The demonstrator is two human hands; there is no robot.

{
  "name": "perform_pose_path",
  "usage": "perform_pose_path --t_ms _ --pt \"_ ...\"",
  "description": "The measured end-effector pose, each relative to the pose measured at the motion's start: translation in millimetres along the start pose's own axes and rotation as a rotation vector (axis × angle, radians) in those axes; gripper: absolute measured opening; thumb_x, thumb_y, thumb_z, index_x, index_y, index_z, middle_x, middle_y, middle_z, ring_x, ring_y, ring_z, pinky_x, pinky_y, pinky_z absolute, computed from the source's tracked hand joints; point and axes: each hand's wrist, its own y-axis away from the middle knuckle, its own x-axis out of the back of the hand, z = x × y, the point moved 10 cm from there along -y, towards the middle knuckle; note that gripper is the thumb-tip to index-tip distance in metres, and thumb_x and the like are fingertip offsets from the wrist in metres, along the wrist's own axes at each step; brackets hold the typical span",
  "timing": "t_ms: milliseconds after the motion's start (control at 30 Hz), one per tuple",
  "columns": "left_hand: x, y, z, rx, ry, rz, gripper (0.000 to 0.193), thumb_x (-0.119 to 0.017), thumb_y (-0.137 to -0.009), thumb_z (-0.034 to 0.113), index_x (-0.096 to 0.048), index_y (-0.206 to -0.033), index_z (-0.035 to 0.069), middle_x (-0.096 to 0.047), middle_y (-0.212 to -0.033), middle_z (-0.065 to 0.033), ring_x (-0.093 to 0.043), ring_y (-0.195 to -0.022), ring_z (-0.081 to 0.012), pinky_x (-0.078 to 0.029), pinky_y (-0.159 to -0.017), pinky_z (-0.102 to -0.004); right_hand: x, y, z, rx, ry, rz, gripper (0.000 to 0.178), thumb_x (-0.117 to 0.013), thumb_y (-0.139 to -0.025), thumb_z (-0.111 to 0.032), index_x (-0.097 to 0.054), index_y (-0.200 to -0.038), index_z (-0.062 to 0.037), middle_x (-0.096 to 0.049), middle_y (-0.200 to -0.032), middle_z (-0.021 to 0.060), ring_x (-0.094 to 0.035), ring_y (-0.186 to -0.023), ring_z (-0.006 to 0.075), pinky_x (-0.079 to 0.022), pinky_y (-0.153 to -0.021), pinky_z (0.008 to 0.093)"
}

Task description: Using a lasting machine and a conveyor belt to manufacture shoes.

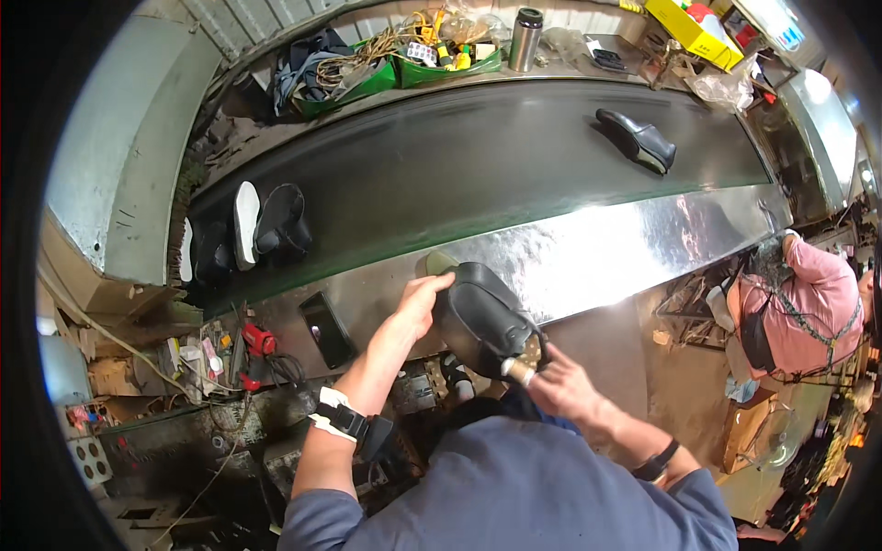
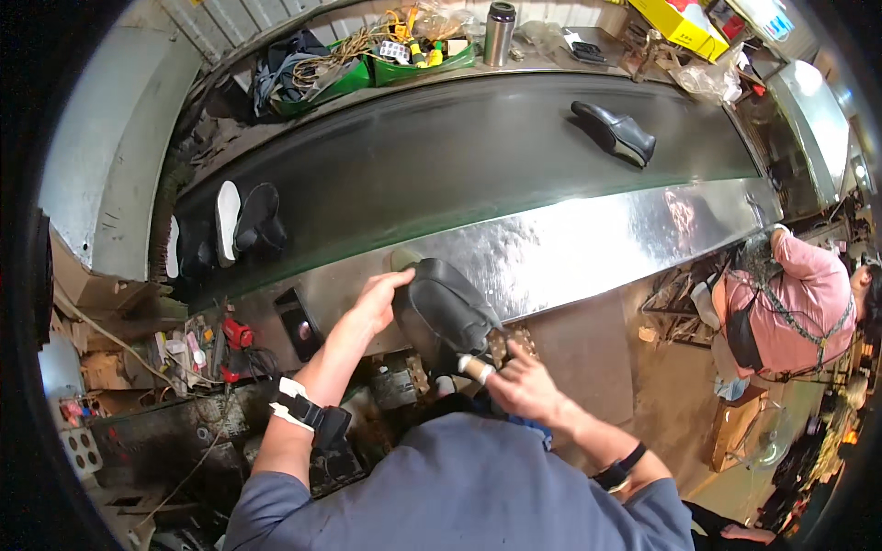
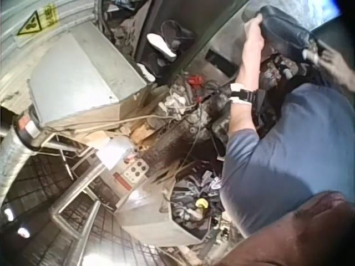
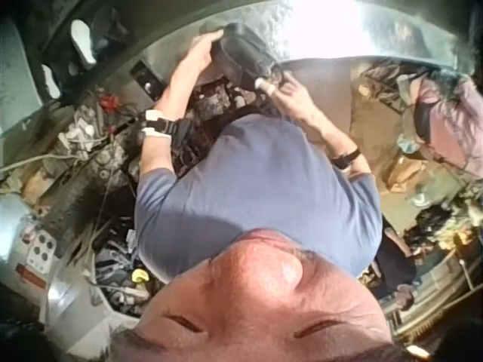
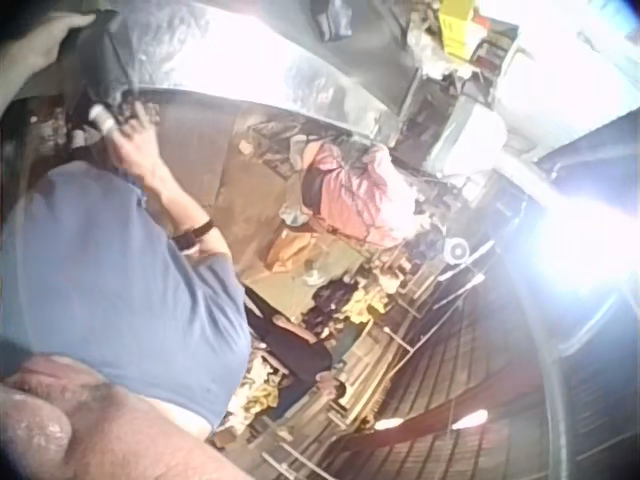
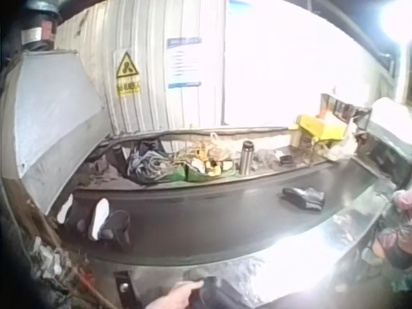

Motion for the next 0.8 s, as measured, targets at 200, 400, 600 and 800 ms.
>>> perform_pose_path --t_ms 200,400,600,800 --pt "42 -38 54 -0.374 -0.511 0.388 0.03 -0.073 -0.088 0.029 -0.073 -0.099 0.001 -0.07 -0.097 -0.0105 -0.067 -0.087 -0.021 -0.052 -0.076 -0.0355 -33 -26 15 -0.037 -0.09 0.331 0.058 -0.082 -0.071 -0.005 -0.06 -0.124 -0.0074 -0.055 -0.119 0.0175 -0.059 -0.106 0.0357 -0.045 -0.106 0.0475" --pt "42 -31 58 -0.5 -0.751 0.693 0.033 -0.074 -0.086 0.034 -0.076 -0.099 0.004 -0.071 -0.107 -0.0166 -0.068 -0.096 -0.0293 -0.051 -0.086 -0.0401 -63 -20 76 -0.423 -0.665 0.592 0.096 -0.091 -0.069 -0.015 -0.039 -0.147 0.0029 -0.037 -0.149 0.028 -0.042 -0.138 0.0359 -0.038 -0.11 0.0426" --pt "69 -27 -3 -0.216 -0.37 0.493 0.061 -0.079 -0.076 0.042 -0.065 -0.116 -0.002 -0.069 -0.109 -0.0169 -0.066 -0.098 -0.025 -0.051 -0.089 -0.0372 -57 -12 70 -0.297 -0.612 0.207 0.081 -0.083 -0.078 -0.014 -0.041 -0.145 0.0037 -0.05 -0.142 0.0241 -0.046 -0.135 0.0367 -0.032 -0.114 0.0414" --pt "29 12 26 -0.337 -0.897 0.875 0.059 -0.077 -0.071 0.041 -0.061 -0.113 0.003 -0.065 -0.114 -0.0225 -0.063 -0.107 -0.0414 -0.049 -0.095 -0.0463 -80 -15 79 -0.29 -0.705 0.219 0.079 -0.083 -0.077 -0.016 -0.044 -0.143 0.0029 -0.051 -0.14 0.0229 -0.047 -0.133 0.0349 -0.036 -0.111 0.0403"
